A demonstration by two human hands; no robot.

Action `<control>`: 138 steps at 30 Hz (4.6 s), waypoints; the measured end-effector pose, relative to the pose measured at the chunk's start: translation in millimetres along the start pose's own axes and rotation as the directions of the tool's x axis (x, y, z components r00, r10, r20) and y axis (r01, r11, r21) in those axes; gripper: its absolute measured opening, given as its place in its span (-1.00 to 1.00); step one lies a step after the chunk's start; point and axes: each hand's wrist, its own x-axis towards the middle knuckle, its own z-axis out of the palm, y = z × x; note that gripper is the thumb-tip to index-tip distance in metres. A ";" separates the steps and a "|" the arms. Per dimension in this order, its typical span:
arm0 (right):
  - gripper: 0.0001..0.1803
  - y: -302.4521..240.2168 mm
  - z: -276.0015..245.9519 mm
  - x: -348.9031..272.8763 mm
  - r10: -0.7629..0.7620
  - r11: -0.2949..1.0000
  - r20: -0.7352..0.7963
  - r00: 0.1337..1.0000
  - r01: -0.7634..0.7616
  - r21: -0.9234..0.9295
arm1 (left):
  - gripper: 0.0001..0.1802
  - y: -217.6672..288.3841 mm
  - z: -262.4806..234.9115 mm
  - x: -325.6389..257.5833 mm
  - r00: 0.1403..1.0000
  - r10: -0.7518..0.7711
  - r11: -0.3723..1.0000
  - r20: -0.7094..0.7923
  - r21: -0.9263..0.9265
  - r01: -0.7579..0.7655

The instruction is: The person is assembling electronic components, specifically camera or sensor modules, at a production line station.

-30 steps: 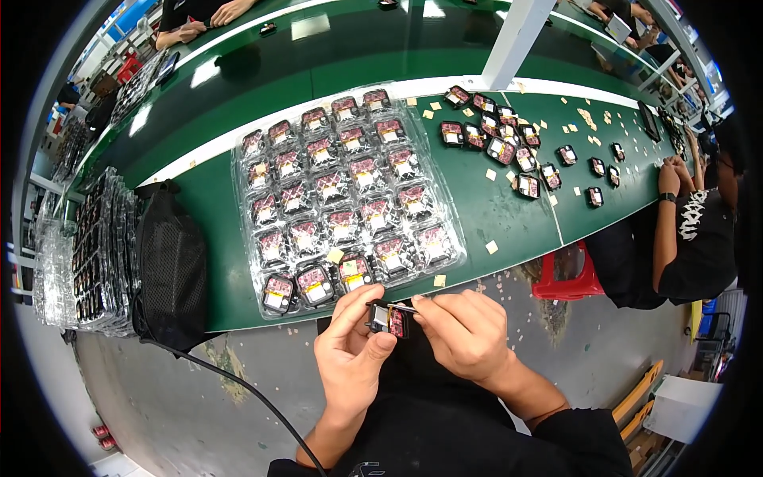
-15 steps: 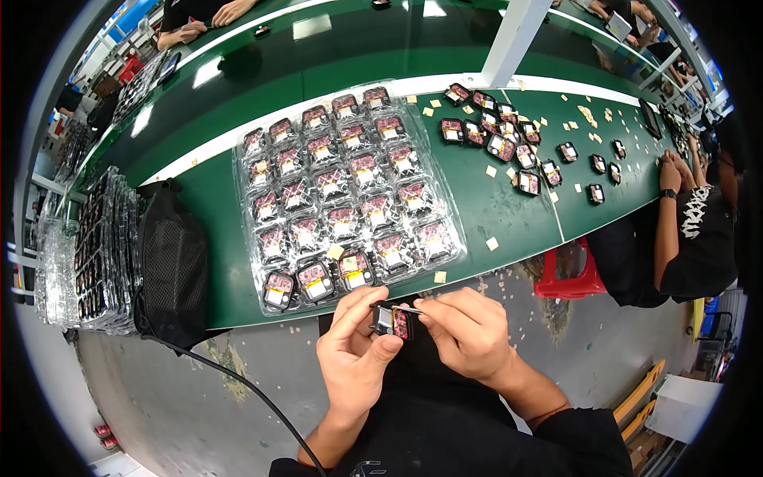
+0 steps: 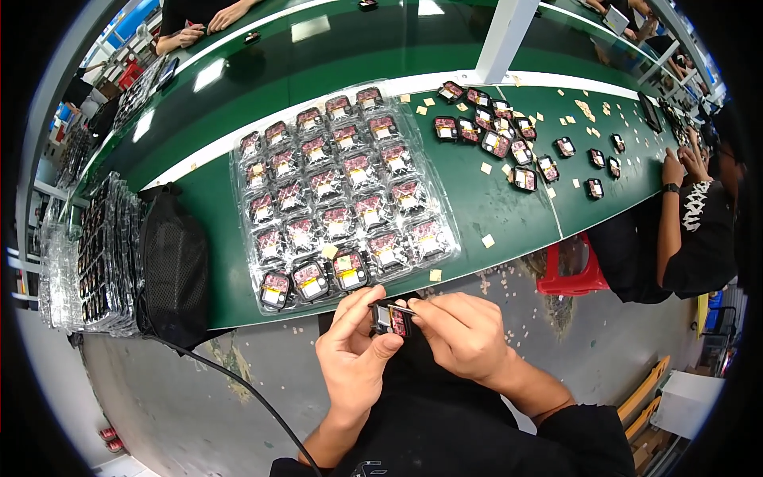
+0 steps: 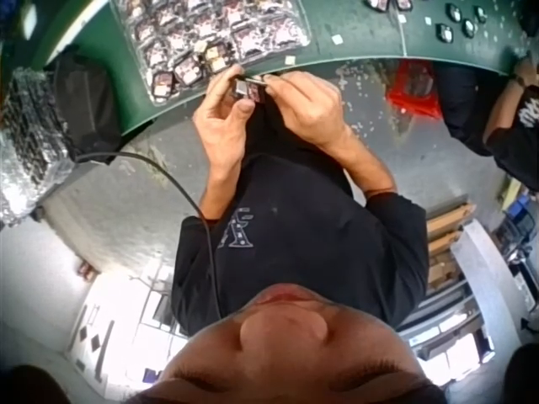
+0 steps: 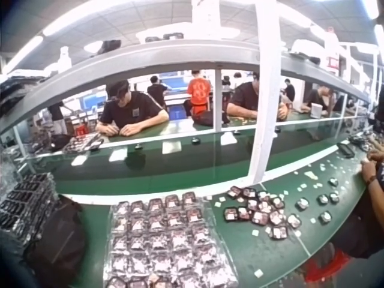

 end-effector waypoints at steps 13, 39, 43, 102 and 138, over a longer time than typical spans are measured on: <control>-0.73 113.5 -51.2 14.9 0.290 0.755 -0.417 0.862 -0.473 -0.453 | -0.43 0.6 14.7 30.9 0.959 0.252 0.944 0.128 0.188 -0.272; -0.75 127.5 -55.0 16.4 0.332 0.787 -0.358 0.873 -0.466 -0.405 | -0.62 -1.4 28.3 52.1 0.879 0.352 0.043 0.321 0.933 -0.358; -0.73 128.2 -65.1 16.8 0.340 0.814 -0.319 0.885 -0.446 -0.372 | -0.68 -7.4 22.3 50.0 0.876 0.335 0.007 0.347 0.929 -0.371; -0.76 10.8 -22.9 7.8 -0.018 0.999 -0.120 0.993 0.014 -0.029 | -0.29 -6.1 15.8 25.4 0.978 0.105 0.987 0.182 -0.140 -0.080; -0.79 9.6 -10.5 1.2 0.034 0.997 -0.171 0.985 -0.045 -0.061 | -0.34 -12.0 24.6 21.0 0.980 0.136 0.991 0.147 -0.042 -0.131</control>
